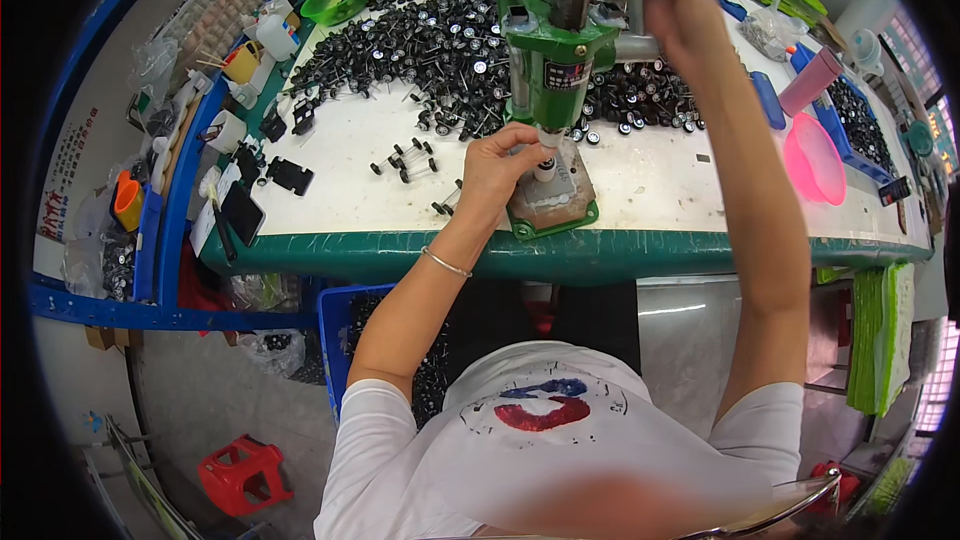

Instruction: The person assembles small black plastic components using a manual press machine.

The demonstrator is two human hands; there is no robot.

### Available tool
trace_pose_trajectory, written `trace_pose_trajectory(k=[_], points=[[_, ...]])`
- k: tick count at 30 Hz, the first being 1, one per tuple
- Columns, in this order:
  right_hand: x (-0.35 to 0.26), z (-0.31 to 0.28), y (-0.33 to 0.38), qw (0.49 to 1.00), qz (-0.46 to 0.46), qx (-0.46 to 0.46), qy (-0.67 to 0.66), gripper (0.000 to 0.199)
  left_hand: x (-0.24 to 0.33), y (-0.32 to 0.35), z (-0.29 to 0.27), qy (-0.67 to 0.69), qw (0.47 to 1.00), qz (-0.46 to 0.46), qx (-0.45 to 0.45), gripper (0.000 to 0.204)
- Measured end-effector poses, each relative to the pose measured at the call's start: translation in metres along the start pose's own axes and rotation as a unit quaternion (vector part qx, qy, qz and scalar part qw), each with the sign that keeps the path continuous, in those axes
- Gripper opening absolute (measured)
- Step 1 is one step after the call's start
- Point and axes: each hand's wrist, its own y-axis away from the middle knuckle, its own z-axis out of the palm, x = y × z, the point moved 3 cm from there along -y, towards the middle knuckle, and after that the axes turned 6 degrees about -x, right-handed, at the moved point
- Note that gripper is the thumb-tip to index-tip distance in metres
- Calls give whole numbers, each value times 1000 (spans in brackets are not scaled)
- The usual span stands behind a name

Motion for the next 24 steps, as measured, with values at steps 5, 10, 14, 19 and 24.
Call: trace_pose_trajectory(k=[5, 10, 14, 19, 24], points=[[-50, 25, -58, 972, 154, -88, -156, 24, 14, -6, 14, -94, 994, 49, -28, 10], [-40, 49, -41, 999, 35, 2, 30, 24, 11, 0, 2, -96, 995, 34, -5, 10], [-60, 51, -22, 953, 135, -133, -238, 29, 7, 1, -3, -94, 995, 39, -10, 10], [-78, 64, 15, 989, -128, 20, 77, 36, 1, -2, -3, -105, 993, 47, 0, 11], [-69, 50, 39, 970, -236, -20, 54, 34, 0, 2, -7, -91, 995, 41, 3, 11]])
